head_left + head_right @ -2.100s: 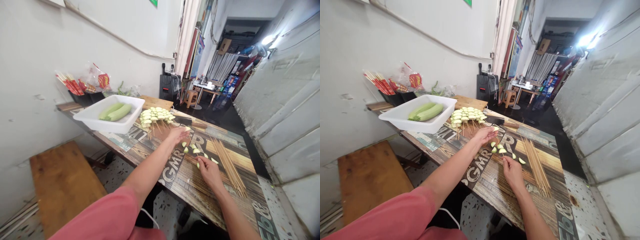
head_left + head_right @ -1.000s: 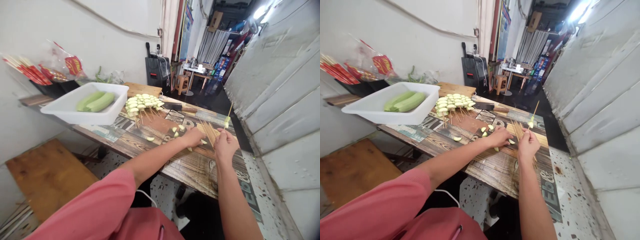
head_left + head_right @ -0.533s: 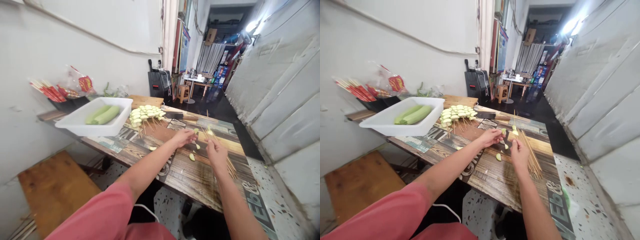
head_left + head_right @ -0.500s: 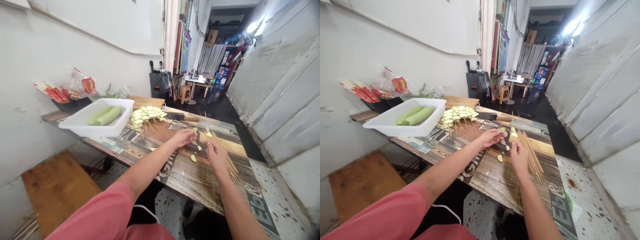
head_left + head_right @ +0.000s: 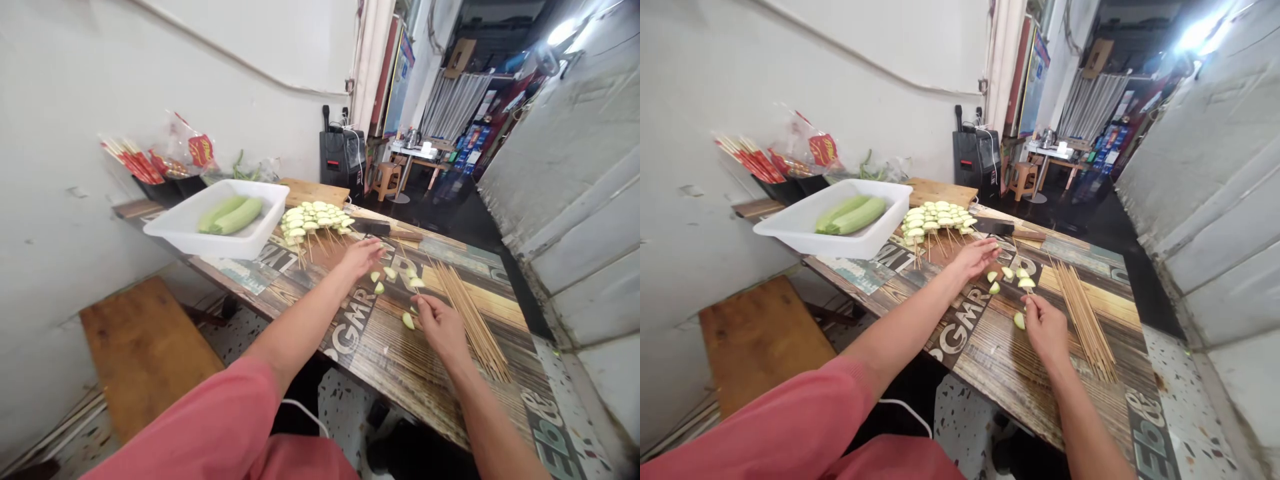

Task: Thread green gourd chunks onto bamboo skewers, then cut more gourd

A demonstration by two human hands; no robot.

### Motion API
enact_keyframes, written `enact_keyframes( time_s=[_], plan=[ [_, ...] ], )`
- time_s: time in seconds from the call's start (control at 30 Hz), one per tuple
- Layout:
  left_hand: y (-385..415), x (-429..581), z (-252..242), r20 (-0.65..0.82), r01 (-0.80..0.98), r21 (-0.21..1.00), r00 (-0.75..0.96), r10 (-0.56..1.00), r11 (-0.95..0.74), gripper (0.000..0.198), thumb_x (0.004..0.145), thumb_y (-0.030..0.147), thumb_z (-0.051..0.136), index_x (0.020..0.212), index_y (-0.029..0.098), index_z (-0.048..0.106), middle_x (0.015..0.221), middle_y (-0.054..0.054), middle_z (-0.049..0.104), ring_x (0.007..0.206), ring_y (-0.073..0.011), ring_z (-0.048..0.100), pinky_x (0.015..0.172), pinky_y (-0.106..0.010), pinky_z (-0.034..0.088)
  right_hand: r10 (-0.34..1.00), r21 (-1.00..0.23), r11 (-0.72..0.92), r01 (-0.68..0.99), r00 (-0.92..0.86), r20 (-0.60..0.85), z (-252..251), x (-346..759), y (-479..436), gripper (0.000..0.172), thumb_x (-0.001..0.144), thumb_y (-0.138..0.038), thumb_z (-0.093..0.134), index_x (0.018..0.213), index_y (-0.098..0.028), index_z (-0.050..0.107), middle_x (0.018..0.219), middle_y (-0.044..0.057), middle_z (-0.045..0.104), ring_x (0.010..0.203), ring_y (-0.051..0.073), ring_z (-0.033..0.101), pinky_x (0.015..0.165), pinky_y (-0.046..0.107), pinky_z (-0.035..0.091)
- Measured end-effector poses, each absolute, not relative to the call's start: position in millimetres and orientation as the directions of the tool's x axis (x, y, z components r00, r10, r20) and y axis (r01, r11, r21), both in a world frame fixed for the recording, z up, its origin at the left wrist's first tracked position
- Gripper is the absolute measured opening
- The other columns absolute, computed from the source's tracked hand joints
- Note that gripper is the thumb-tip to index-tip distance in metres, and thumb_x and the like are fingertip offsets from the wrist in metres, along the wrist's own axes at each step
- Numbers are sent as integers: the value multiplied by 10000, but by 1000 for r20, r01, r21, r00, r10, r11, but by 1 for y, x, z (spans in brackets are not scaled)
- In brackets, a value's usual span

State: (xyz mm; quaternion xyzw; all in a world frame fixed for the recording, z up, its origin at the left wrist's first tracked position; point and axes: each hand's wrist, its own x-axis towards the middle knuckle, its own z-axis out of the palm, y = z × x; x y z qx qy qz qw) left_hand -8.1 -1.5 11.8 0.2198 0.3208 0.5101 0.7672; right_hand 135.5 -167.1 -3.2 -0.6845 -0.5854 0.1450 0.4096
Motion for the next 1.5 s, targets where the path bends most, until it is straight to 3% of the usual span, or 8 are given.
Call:
enact_keyframes(
  time_s=[0.17, 0.33, 0.47, 0.63, 0.73, 1.1, 1.5],
  plan=[
    [0, -14, 14, -239, -599, 738, 200, 950, 312, 354, 773, -49, 574, 1081, 122, 605, 677, -20, 635, 515, -44, 558, 491, -128, 417, 943, -713, 24, 701, 221, 249, -5, 134, -170, 416, 831, -463, 422, 908, -159, 696, 651, 49, 652, 548, 171, 556, 522, 257, 380],
    [2, -16, 11, -227, -597, 714, 297, 927, 366, 269, 802, -9, 562, 1046, 84, 627, 638, -29, 621, 547, -77, 588, 580, -194, 489, 952, -652, 30, 758, 177, 249, -4, 131, -170, 406, 842, -437, 408, 908, -160, 697, 672, 56, 676, 565, 180, 579, 536, 261, 382],
    [2, -16, 10, -194, -607, 726, 271, 943, 324, 305, 819, -4, 547, 1102, 95, 603, 642, -35, 634, 574, -89, 616, 539, -167, 470, 950, -595, 53, 802, 144, 278, -2, 131, -171, 394, 846, -413, 397, 887, -166, 701, 685, 55, 689, 576, 181, 592, 561, 263, 388],
    [1, -15, 12, -231, -622, 715, 223, 947, 320, 102, 808, -14, 559, 846, 42, 635, 624, -47, 630, 532, -54, 582, 499, -121, 445, 950, -562, 66, 824, 119, 287, -4, 131, -170, 388, 853, -397, 386, 880, -175, 703, 766, 67, 713, 648, 191, 627, 601, 262, 403],
    [-1, -17, 15, -233, -623, 696, 276, 933, 358, 130, 834, 17, 542, 734, 48, 617, 639, -65, 636, 495, -34, 548, 445, -96, 406, 950, -548, 66, 834, 115, 289, -5, 131, -169, 384, 854, -389, 387, 886, -176, 704, 781, 71, 717, 657, 194, 634, 601, 260, 405],
    [-4, -18, 20, -286, -550, 746, 245, 926, 376, 128, 783, 29, 619, 655, 40, 624, 596, -66, 625, 423, -11, 480, 370, -88, 322, 952, -505, 80, 859, 85, 295, -4, 129, -170, 372, 866, -375, 388, 876, -184, 708, 794, 68, 724, 684, 200, 652, 600, 258, 406],
    [-2, -19, 19, -290, -570, 728, 249, 924, 382, 146, 788, 17, 602, 647, 36, 633, 583, -72, 628, 425, -13, 501, 368, -72, 324, 949, -504, 94, 859, 76, 307, -5, 129, -170, 373, 872, -378, 387, 881, -188, 709, 810, 68, 727, 688, 197, 656, 603, 257, 416]
  ],
)
